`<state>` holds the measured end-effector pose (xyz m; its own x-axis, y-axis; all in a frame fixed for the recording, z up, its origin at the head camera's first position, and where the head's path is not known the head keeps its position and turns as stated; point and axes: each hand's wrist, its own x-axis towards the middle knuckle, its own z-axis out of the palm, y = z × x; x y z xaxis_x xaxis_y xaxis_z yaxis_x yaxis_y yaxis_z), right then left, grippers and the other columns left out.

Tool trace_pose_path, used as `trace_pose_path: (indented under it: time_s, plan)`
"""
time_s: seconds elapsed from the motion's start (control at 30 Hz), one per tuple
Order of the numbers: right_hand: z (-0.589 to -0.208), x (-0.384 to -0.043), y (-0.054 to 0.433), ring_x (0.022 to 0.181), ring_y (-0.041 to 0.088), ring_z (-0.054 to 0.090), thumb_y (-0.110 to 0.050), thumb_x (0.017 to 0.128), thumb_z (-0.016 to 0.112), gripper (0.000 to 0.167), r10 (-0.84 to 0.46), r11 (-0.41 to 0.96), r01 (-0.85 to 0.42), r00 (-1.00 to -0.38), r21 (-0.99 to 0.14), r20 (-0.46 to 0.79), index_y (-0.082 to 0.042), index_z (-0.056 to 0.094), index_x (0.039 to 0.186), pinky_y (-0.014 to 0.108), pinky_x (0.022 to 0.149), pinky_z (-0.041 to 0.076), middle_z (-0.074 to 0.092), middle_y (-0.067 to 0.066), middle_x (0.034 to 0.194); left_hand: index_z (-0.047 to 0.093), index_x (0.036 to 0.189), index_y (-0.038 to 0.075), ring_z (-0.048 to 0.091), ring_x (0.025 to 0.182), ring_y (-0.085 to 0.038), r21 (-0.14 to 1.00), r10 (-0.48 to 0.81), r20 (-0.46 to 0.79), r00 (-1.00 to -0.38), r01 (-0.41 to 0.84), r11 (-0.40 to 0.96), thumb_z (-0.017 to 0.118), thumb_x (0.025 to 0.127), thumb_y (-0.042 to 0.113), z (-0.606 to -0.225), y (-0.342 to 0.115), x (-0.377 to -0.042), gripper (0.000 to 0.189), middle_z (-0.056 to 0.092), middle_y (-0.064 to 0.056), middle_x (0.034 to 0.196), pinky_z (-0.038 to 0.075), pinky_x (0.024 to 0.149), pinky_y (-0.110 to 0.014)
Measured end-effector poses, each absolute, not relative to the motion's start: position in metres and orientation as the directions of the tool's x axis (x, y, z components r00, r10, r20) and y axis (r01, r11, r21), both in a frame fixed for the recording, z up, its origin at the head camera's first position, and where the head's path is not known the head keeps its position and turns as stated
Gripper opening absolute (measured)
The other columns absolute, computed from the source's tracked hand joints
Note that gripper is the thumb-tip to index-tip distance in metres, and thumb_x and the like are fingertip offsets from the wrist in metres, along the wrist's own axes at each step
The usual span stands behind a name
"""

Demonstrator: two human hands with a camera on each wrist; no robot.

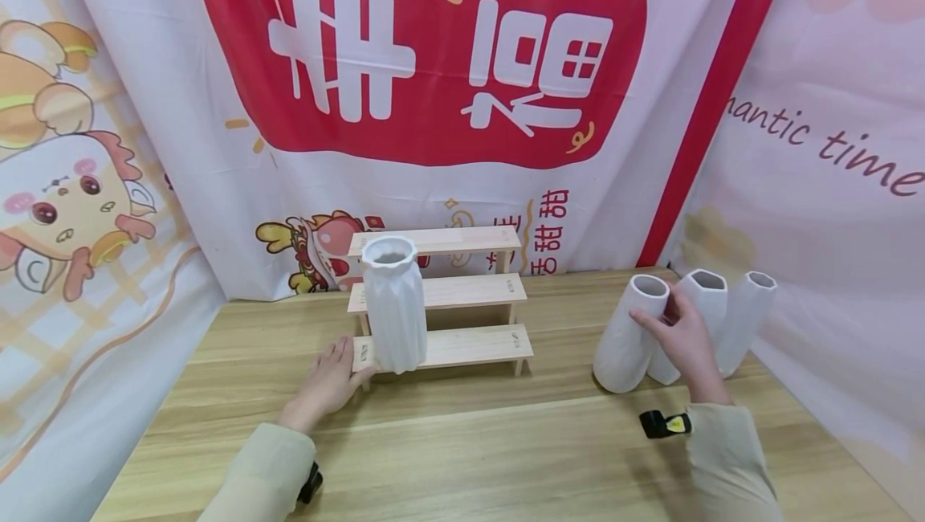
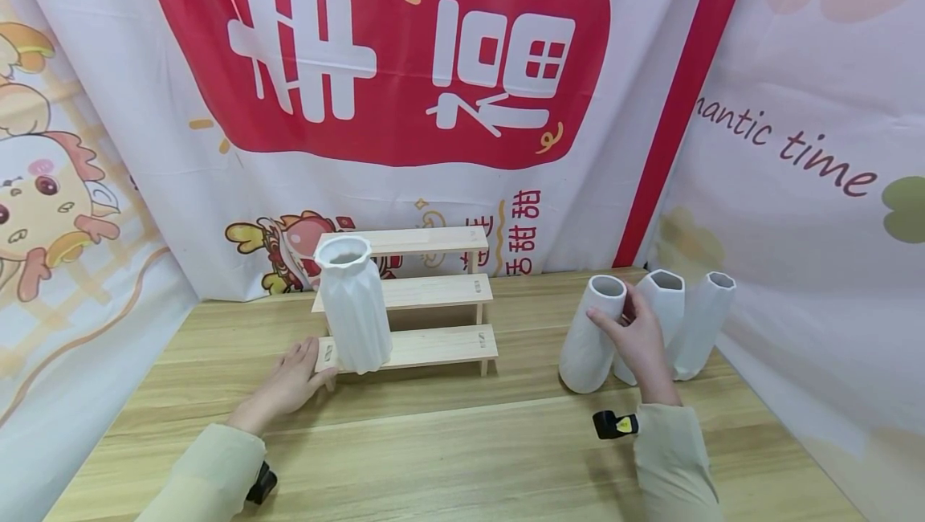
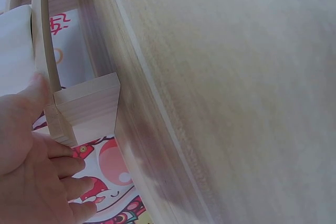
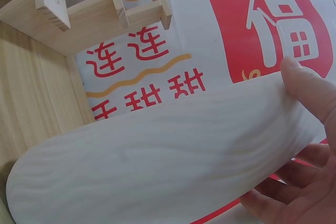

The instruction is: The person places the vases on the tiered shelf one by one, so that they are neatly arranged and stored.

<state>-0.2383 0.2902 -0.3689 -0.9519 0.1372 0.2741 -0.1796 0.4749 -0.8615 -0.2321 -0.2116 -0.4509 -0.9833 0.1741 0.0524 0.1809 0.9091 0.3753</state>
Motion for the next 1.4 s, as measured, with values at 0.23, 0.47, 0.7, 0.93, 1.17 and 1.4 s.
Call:
trace_pose_path:
  time_s: [0.23,0.47,0.7,0.93,1.17,1.4]
  plan:
    - [-0.3695,-0.2389,0.2899,0.119,0.040,0.040,-0.028,0.087,0.064,0.070,0.136,0.482,-0.172,-0.954,-0.859,0.267,0.006,0.030,0.138,0.053,0.098,0.033,0.041,0.030,0.131,0.016,0.137,-0.019,0.017,0.128,-0.051,0.376,0.169,0.049,-0.984,0.176,0.910,0.047,0.096,0.034,-0.4503,-0.2131,-0.2321,0.074,0.019,-0.037,0.140,0.012,0.103,-0.061]
    - [-0.3708,-0.2412,0.2898,0.120,0.040,0.039,-0.030,0.087,0.064,0.071,0.144,0.478,-0.156,-0.957,-0.865,0.252,0.006,0.030,0.138,0.054,0.098,0.032,0.039,0.030,0.133,0.016,0.137,-0.019,0.016,0.128,-0.051,0.379,0.168,0.043,-0.985,0.172,0.909,0.047,0.096,0.033,-0.4503,-0.2138,-0.2324,0.073,0.019,-0.037,0.140,0.011,0.102,-0.061]
    - [-0.3701,-0.2392,0.2887,0.117,0.038,0.040,-0.033,0.087,0.064,0.070,0.157,0.480,-0.146,-0.956,-0.865,0.248,0.005,0.033,0.136,0.053,0.098,0.033,0.042,0.028,0.130,0.016,0.137,-0.019,0.016,0.128,-0.051,0.378,0.167,0.038,-0.985,0.169,0.910,0.047,0.096,0.033,-0.4493,-0.2133,-0.2312,0.073,0.018,-0.037,0.140,0.011,0.102,-0.062]
    - [-0.3691,-0.2391,0.2874,0.114,0.035,0.042,-0.032,0.087,0.065,0.068,0.173,0.472,-0.150,-0.950,-0.869,0.258,0.004,0.035,0.136,0.051,0.096,0.035,0.045,0.026,0.128,0.016,0.137,-0.018,0.016,0.128,-0.051,0.372,0.167,0.031,-0.985,0.166,0.913,0.047,0.096,0.034,-0.4482,-0.2128,-0.2315,0.073,0.018,-0.037,0.140,0.011,0.102,-0.061]
    - [-0.3683,-0.2390,0.2864,0.115,0.036,0.042,-0.035,0.086,0.065,0.070,0.174,0.476,-0.144,-0.952,-0.868,0.253,0.003,0.036,0.137,0.052,0.095,0.036,0.045,0.025,0.129,0.017,0.137,-0.019,0.017,0.128,-0.051,0.367,0.169,0.038,-0.985,0.171,0.914,0.048,0.096,0.033,-0.4475,-0.2122,-0.2315,0.073,0.019,-0.037,0.140,0.012,0.102,-0.061]
    - [-0.3671,-0.2406,0.2827,0.115,0.036,0.044,-0.033,0.085,0.067,0.072,0.166,0.479,-0.153,-0.951,-0.864,0.260,0.003,0.035,0.138,0.052,0.096,0.036,0.045,0.025,0.129,0.018,0.136,-0.019,0.017,0.128,-0.051,0.364,0.173,0.038,-0.984,0.175,0.915,0.048,0.096,0.034,-0.4484,-0.2122,-0.2308,0.073,0.019,-0.037,0.140,0.011,0.102,-0.061]
